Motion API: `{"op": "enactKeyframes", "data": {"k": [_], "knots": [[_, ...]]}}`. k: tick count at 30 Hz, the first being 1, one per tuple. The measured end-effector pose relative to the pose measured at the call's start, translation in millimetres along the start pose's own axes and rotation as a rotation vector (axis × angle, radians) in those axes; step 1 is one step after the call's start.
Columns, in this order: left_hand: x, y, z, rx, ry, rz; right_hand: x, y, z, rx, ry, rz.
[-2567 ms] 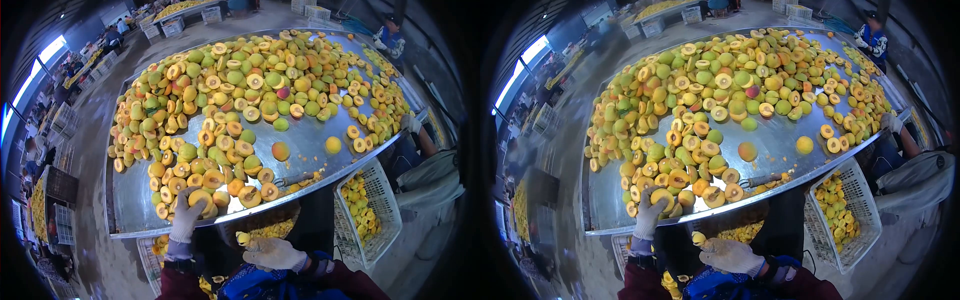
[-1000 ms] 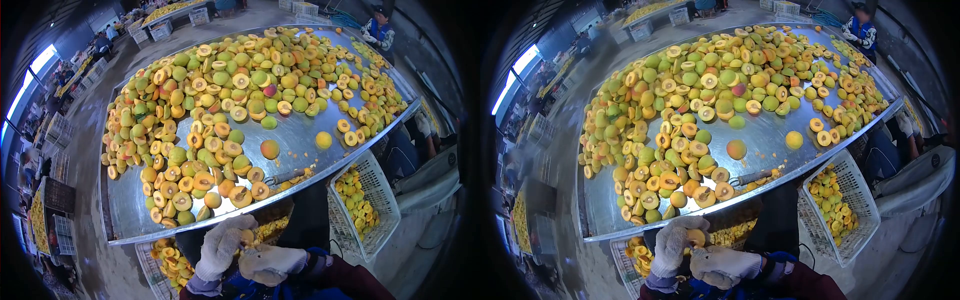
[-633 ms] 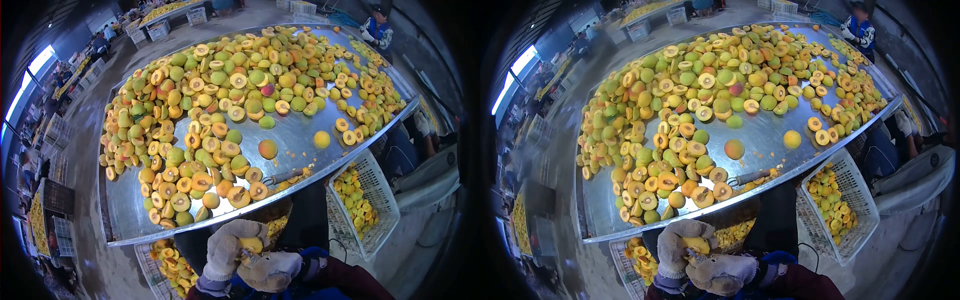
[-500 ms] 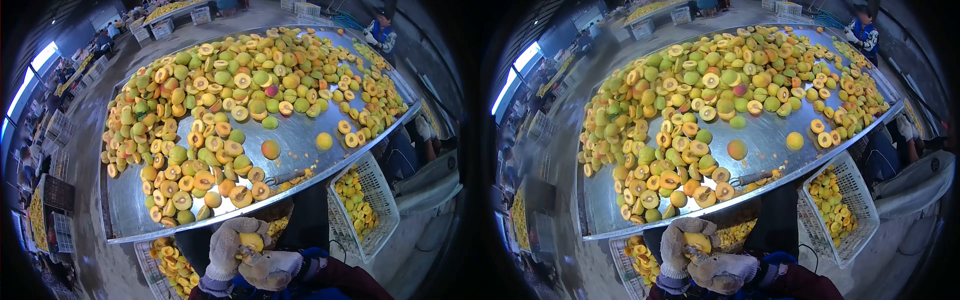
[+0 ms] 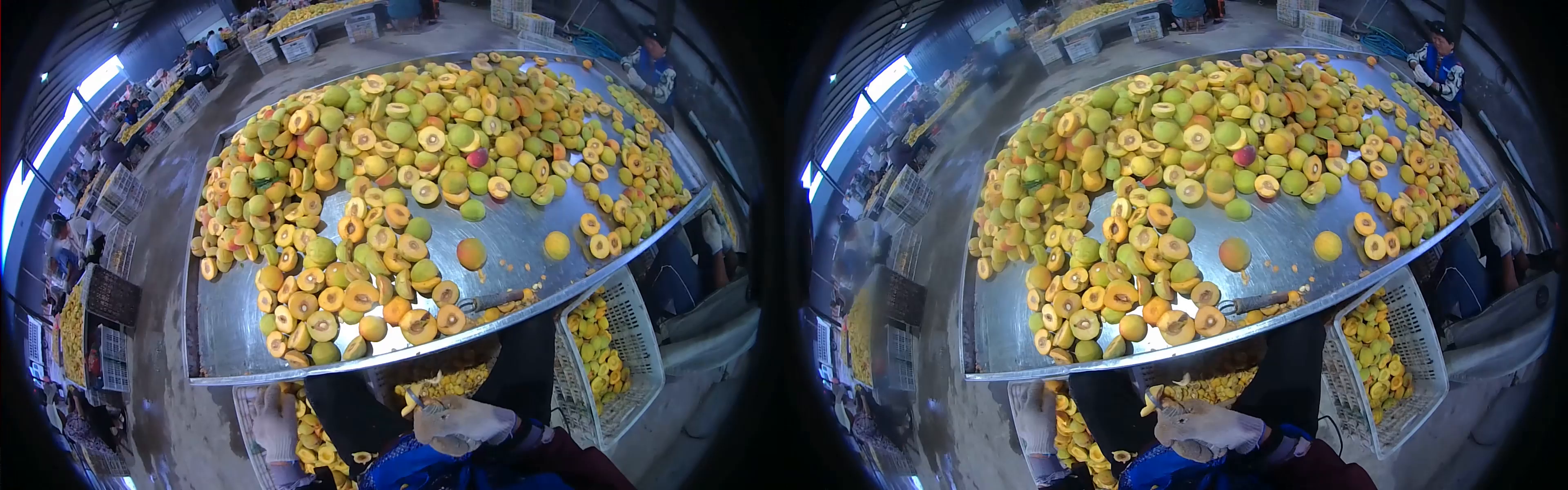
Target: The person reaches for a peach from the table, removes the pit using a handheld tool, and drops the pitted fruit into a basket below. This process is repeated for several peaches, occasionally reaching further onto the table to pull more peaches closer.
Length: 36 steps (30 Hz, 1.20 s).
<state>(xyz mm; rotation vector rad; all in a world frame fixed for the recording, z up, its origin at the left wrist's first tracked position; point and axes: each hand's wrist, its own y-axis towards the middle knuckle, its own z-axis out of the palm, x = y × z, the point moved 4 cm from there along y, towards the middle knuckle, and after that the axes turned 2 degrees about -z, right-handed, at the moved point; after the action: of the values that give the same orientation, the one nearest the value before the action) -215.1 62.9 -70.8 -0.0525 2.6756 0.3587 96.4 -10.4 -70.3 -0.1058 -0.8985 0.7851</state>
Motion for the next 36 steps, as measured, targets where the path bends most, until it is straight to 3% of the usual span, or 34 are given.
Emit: {"op": "enactKeyframes", "data": {"k": [1, 2, 4, 6, 9, 11, 13, 15, 16, 17, 19, 20, 21, 22, 23, 25, 26, 27, 29, 30, 31, 33, 36], "knots": [[-11, -1, -5, -0.062, 0.547, 0.258, 11, 4, 3, 0.005, -0.004, -0.001], [-34, 5, -3, -0.126, 0.488, 0.221, 15, 6, 5, 0.011, -0.155, 0.091], [-62, 24, 28, 0.079, -0.21, 0.134, 27, 6, 15, 0.013, -0.308, 0.19], [-109, 42, 56, 0.34, -0.349, 0.101, 42, 3, 24, -0.094, -0.427, 0.249], [-129, 62, 117, 0.415, -0.205, 0.226, 30, 4, 13, -0.055, -0.376, 0.223], [-137, 72, 138, 0.49, 0.172, 0.158, 18, 4, 4, -0.083, -0.396, 0.204], [-121, 78, 148, 0.496, 0.174, 0.2, 16, 2, 3, -0.102, -0.41, 0.195], [-111, 88, 140, 0.439, -0.379, 0.225, 23, 0, 5, -0.084, -0.409, 0.209], [-104, 88, 137, 0.645, -0.688, -0.095, 28, -1, 7, -0.089, -0.4, 0.208], [-100, 88, 127, 0.678, -0.955, -0.36, 36, -2, 10, -0.113, -0.435, 0.203], [-112, 79, 103, 0.622, -1.607, -0.434, 33, 0, 9, -0.135, -0.473, 0.205], [-130, 71, 78, 0.565, -1.653, -0.329, 23, 4, 3, -0.195, -0.511, 0.191], [-141, 60, 63, 0.564, -1.652, -0.334, 18, 6, 0, -0.255, -0.549, 0.177], [-155, 51, 45, 0.539, -1.245, 0.026, 35, 7, 7, -0.292, -0.894, 0.163], [-172, 40, 31, 0.492, -0.816, 0.356, 25, 7, 3, -0.292, -0.893, 0.165], [-206, 28, 24, 0.513, -0.286, 0.602, 6, 10, 5, -0.274, -1.695, -0.558], [-194, 28, 34, 0.465, -0.383, 0.452, 1, 16, 5, -0.379, -1.639, -0.846], [-185, 27, 43, 0.463, -0.381, 0.456, 10, 11, 16, -0.381, -1.639, -0.851], [-156, 32, 63, 0.588, -1.011, -0.172, 27, -4, 15, -0.56, -1.096, -0.395], [-157, 28, 61, 0.687, -1.218, -0.414, 26, -7, 12, -0.52, -1.077, -0.24], [-156, 27, 61, 0.686, -1.216, -0.415, 36, -10, 16, -0.519, -1.076, -0.241], [-157, 18, 65, 0.84, -1.655, -0.502, 45, -9, 26, -0.343, -1.1, -0.005], [-159, 4, 70, 0.838, -1.73, -0.49, 44, -6, 31, -0.308, -1.094, -0.177]]}}
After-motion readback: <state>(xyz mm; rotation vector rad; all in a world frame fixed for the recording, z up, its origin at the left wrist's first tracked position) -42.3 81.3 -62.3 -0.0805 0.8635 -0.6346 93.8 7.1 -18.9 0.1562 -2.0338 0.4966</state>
